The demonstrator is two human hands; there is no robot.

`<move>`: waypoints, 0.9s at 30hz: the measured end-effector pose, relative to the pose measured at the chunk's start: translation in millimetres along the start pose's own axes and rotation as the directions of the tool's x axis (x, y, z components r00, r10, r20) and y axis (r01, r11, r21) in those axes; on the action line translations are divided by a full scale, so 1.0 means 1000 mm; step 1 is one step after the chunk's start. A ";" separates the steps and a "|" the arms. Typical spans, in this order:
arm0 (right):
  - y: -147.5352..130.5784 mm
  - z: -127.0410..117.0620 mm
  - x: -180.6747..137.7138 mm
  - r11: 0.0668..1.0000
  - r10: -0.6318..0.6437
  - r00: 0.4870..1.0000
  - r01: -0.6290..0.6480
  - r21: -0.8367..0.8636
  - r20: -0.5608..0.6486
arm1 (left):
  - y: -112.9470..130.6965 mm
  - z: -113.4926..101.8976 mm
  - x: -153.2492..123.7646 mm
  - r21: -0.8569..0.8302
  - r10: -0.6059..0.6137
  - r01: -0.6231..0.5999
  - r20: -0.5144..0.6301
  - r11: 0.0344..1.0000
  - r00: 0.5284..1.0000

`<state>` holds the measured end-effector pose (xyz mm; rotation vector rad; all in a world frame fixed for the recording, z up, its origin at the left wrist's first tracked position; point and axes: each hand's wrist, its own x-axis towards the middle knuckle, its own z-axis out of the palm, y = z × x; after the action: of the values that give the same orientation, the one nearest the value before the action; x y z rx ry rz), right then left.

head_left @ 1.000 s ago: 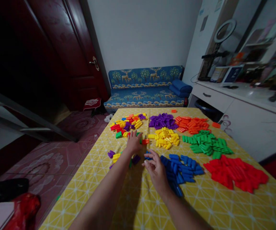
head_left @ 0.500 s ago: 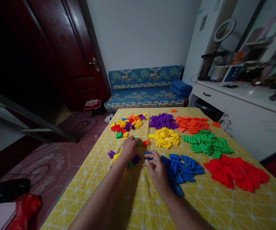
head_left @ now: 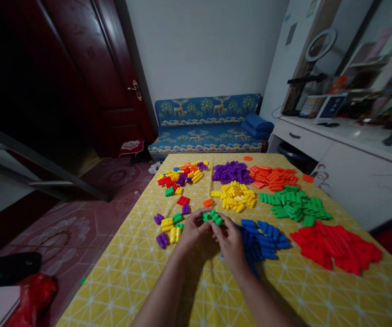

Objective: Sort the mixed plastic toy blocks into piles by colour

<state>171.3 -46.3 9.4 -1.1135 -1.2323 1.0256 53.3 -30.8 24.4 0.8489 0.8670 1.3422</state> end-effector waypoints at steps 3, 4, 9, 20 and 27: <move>-0.003 -0.004 0.003 1.000 0.020 1.000 -0.020 -0.019 0.010 | -0.007 0.001 0.000 -0.091 0.004 -0.004 0.005 0.996 1.000; -0.004 -0.006 0.004 0.999 0.029 0.999 -0.028 -0.021 0.017 | -0.011 0.000 0.000 -0.097 0.004 -0.003 0.009 0.995 1.000; -0.011 -0.029 0.020 0.998 0.058 0.998 -0.058 0.002 -0.003 | -0.022 0.000 -0.003 0.004 -0.026 0.025 0.052 1.000 0.998; 0.025 -0.147 0.075 0.871 0.176 0.760 0.176 0.459 -0.625 | -0.029 0.003 -0.002 -0.018 -0.088 0.090 0.067 0.996 0.994; 0.012 -0.110 0.058 0.917 0.160 0.876 0.039 0.398 -0.455 | -0.036 -0.006 0.010 0.036 0.084 -0.081 -0.091 0.996 0.992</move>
<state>285.3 4.8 7.4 -1.0054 -0.5577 0.9186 64.2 -22.8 -10.6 0.8612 0.9363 1.4520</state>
